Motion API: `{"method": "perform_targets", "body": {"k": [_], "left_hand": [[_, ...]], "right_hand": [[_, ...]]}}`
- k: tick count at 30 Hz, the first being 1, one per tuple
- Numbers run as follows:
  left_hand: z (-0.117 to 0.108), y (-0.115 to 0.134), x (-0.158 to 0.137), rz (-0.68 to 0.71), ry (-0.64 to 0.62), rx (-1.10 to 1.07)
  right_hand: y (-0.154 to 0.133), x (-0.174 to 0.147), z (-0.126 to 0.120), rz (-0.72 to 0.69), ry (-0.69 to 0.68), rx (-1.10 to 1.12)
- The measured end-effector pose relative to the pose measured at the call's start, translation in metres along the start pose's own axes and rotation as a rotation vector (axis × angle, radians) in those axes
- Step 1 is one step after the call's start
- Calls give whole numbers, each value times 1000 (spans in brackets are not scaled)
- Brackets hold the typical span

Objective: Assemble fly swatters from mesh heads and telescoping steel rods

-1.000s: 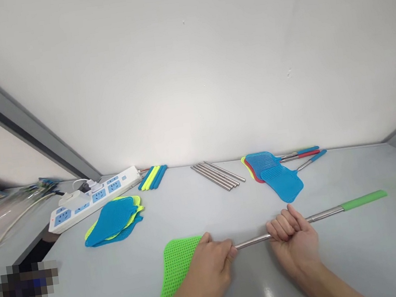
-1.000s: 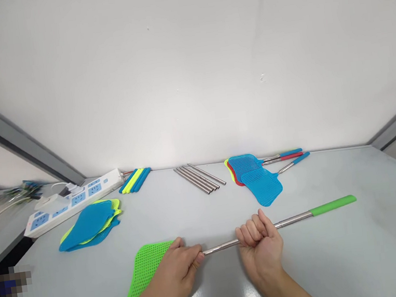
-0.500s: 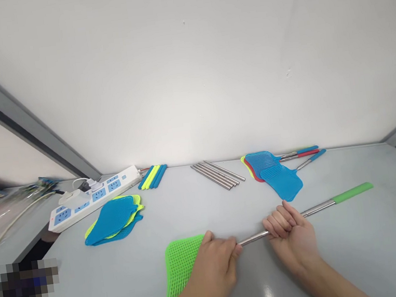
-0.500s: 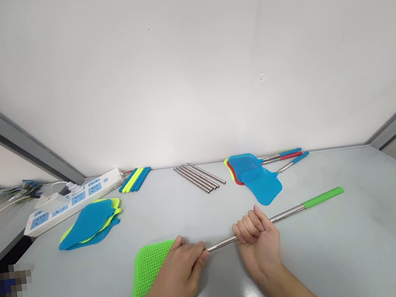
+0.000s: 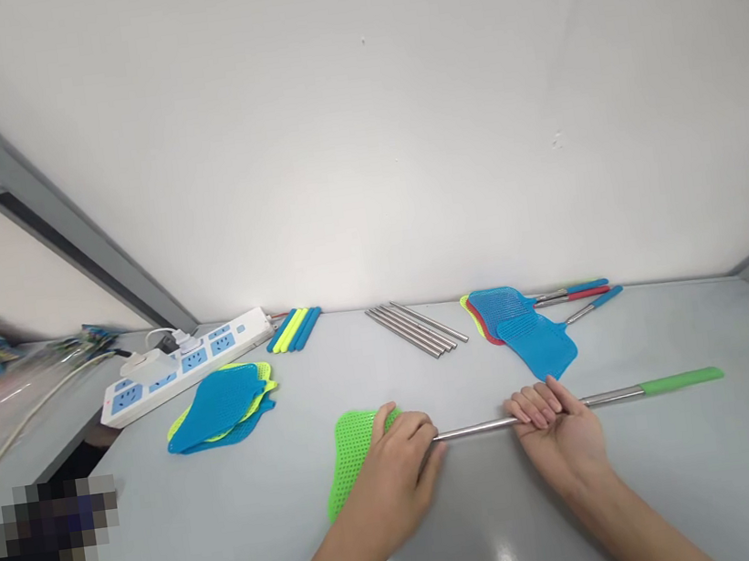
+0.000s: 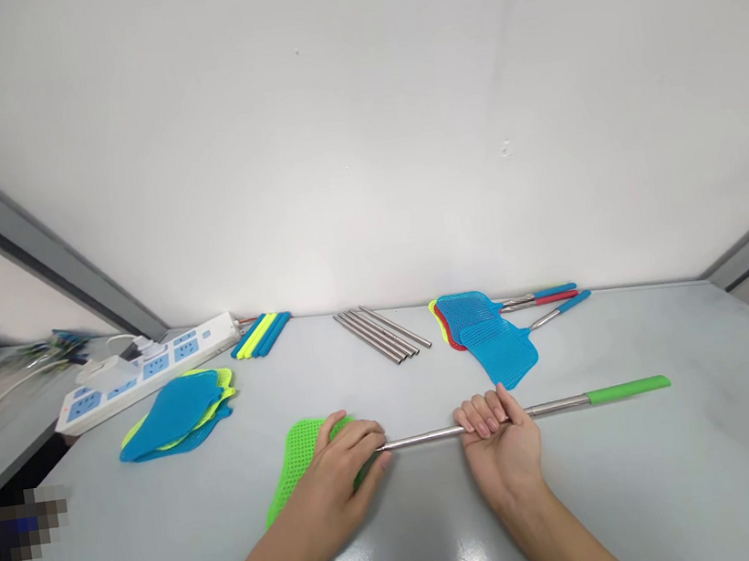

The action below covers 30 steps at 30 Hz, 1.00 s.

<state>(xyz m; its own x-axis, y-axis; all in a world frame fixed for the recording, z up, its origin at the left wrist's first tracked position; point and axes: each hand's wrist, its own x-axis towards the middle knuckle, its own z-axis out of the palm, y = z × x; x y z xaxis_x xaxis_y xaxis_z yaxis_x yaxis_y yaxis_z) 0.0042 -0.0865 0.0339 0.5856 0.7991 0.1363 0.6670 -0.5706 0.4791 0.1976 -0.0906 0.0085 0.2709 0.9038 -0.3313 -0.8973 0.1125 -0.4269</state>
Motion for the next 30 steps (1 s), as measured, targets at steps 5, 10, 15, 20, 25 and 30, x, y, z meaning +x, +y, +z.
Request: {"method": "perform_targets", "body": {"k": [5,10,15,20,25,30], "left_hand": [[2,-2,0,-3,6,-10],[3,-4,-1,-4,8,13],[5,-9,0,-70,40,47],[13,-20,0,-274,179,95],[18,-24,0,-326,208,138],[13,-18,1,-345,206,146]], "right_hand": [[-6,4,2,61,48,113],[-13,4,4,48,64,147],[-21,7,7,13,91,156],[-27,9,8,-12,113,152],[-29,7,8,-38,102,141],[-32,8,10,-66,96,128]]}}
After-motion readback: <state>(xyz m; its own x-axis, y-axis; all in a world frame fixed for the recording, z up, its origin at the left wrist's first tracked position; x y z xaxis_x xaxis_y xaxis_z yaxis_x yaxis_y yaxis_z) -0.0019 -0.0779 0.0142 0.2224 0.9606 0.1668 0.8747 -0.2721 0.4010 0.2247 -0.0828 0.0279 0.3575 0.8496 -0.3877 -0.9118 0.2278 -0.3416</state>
